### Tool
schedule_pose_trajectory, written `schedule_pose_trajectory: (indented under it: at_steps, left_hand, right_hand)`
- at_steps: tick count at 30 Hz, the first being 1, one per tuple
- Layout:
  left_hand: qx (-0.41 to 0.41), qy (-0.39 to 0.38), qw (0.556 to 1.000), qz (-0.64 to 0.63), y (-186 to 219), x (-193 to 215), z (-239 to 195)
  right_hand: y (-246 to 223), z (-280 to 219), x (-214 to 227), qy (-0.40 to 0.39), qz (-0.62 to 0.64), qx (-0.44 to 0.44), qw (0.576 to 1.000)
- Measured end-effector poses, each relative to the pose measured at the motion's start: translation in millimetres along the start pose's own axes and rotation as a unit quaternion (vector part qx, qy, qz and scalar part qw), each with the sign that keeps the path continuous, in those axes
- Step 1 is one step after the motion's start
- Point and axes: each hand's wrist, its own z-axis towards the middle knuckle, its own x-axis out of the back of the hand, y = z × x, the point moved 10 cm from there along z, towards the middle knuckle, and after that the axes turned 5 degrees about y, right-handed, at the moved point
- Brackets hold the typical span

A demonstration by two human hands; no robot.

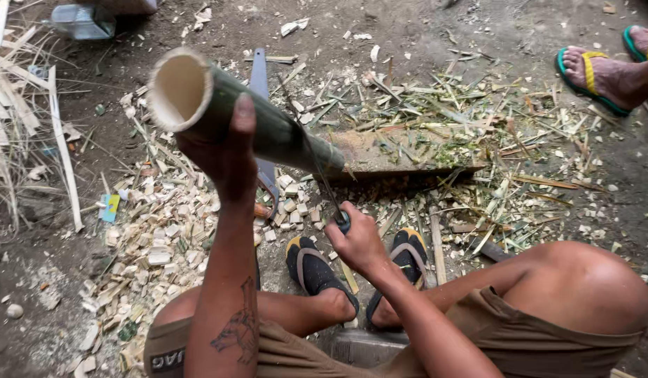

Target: The person sits on the ground and uses a knife to scrape and smooth the outer surface of a bamboo segment. They rotate the bamboo in their hands to work around its circumference, then place the finished piece aside and pick up another segment to repeat the process.

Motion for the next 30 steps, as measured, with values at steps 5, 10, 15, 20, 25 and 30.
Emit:
schedule_pose_trajectory:
  at_steps: [5, 10, 15, 20, 25, 30]
  left_hand:
    - [0.010, 0.029, 0.999, 0.020, 13, 14, 13]
    - [-0.017, 0.069, 0.997, 0.006, 7, 11, 10]
    - [-0.020, 0.102, 0.988, 0.113, 12, 22, 10]
    - [-0.007, 0.098, 0.993, 0.059, 11, 8, 8]
    - [-0.040, 0.146, 0.978, 0.146, 10, 21, 3]
    - [-0.045, 0.121, 0.989, 0.077, 17, 24, 6]
  right_hand:
    - [60, 7, -15, -0.052, 0.059, -0.279, 0.957]
    - [3, 8, -17, -0.028, 0.001, 0.065, 0.998]
    - [60, 7, -21, -0.036, 0.039, -0.239, 0.970]
    - [49, 8, -20, -0.044, 0.015, -0.170, 0.984]
    - [8, 1, -29, -0.006, 0.026, 0.060, 0.998]
    - [65, 8, -35, -0.057, 0.043, -0.272, 0.960]
